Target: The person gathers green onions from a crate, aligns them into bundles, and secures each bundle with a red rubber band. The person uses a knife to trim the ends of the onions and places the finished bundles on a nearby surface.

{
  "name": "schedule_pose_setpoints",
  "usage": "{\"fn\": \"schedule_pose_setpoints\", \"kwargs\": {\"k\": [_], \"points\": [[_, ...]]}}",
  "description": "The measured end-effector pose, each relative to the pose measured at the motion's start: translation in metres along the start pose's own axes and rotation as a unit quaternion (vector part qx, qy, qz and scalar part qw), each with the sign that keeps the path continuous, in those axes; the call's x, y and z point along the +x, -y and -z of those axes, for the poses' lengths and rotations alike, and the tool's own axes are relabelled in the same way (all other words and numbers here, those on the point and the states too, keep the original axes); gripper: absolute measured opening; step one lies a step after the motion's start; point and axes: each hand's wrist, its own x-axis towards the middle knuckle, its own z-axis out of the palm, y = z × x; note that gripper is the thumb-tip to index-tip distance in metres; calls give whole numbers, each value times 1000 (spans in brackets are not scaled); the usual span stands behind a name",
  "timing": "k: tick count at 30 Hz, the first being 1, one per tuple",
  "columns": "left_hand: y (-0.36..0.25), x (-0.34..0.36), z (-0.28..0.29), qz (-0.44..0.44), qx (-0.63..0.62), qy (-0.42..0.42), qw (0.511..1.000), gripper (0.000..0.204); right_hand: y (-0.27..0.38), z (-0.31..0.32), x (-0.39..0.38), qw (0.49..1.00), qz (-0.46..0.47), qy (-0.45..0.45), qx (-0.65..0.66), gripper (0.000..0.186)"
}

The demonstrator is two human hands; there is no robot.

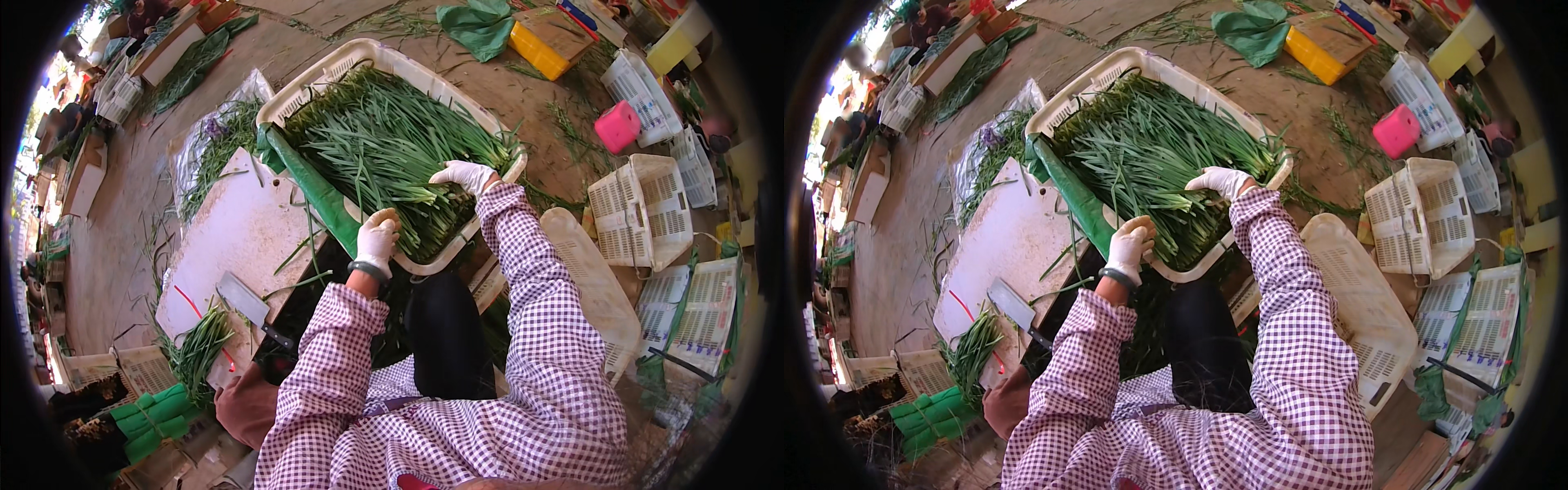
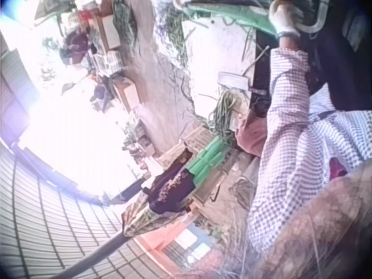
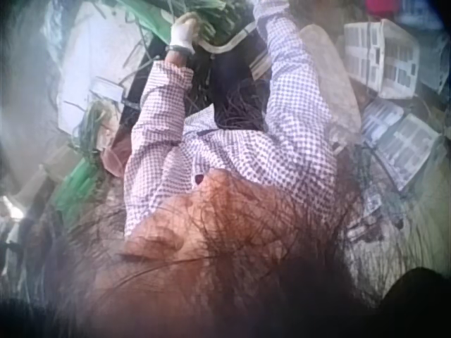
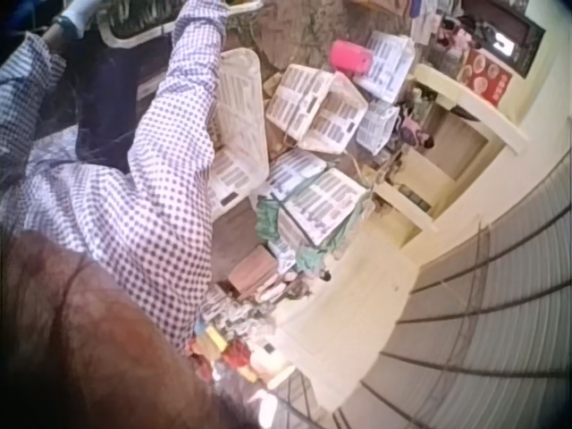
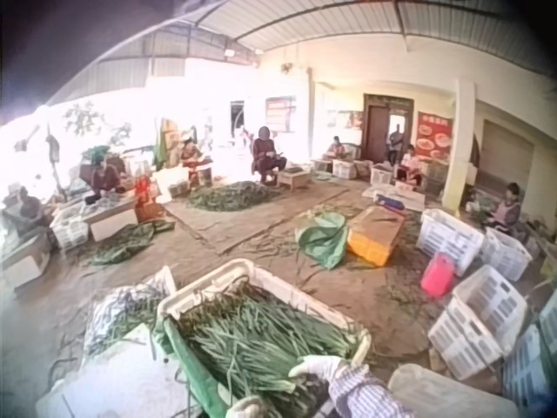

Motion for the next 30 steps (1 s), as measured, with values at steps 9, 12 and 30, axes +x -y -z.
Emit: {"fn": "schedule_pose_setpoints", "kwargs": {"k": [9, 12, 30], "points": [[-1, 40, -31, -24, 13, -206, 978, 24, 27, 5, 2, 998, 5, -14, -66, 53], [-19, 13, -42, -184, 138, -273, 934, 33, 30, 9, 2, 990, 26, -57, -128, 92], [-22, 13, -24, 112, -504, 187, 836, 57, 70, -112, -68, 828, 193, -110, -515, 94]]}}
